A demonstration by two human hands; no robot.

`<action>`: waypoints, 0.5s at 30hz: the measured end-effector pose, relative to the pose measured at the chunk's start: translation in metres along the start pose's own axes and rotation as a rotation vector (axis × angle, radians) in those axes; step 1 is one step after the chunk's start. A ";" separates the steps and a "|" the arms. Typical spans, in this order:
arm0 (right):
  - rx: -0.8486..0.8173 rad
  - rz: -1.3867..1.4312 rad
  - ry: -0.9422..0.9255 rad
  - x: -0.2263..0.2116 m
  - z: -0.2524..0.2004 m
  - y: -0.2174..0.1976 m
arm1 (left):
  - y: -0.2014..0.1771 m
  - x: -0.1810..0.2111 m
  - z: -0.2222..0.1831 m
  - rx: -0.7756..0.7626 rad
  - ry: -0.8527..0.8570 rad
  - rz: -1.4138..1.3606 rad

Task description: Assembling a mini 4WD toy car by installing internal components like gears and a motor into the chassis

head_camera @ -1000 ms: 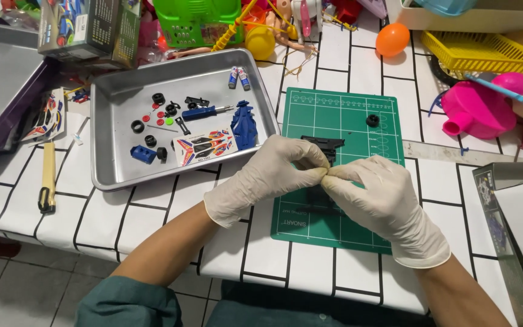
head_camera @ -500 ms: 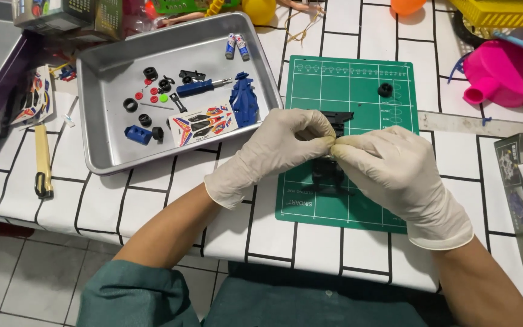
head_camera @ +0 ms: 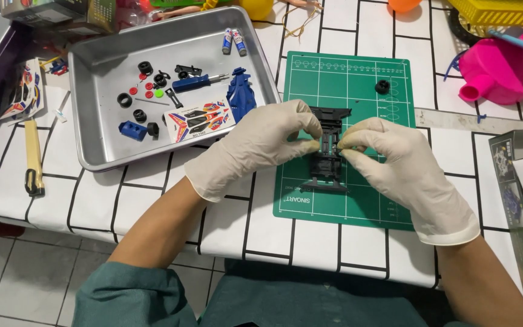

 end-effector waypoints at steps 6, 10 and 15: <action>-0.114 0.039 0.168 -0.005 0.004 0.008 | 0.002 0.021 0.000 -0.170 0.081 0.110; -0.163 -0.016 0.227 0.002 0.003 0.012 | 0.020 0.008 -0.004 -0.252 0.079 0.224; -0.185 -0.141 0.172 -0.002 0.002 0.014 | 0.028 0.000 -0.005 -0.297 0.025 0.240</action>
Point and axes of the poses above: each hand's wrist, its own z-axis towards the middle knuckle, its own y-axis out of the palm, x = y × z, the point moved 6 cm from there along z, towards the middle knuckle
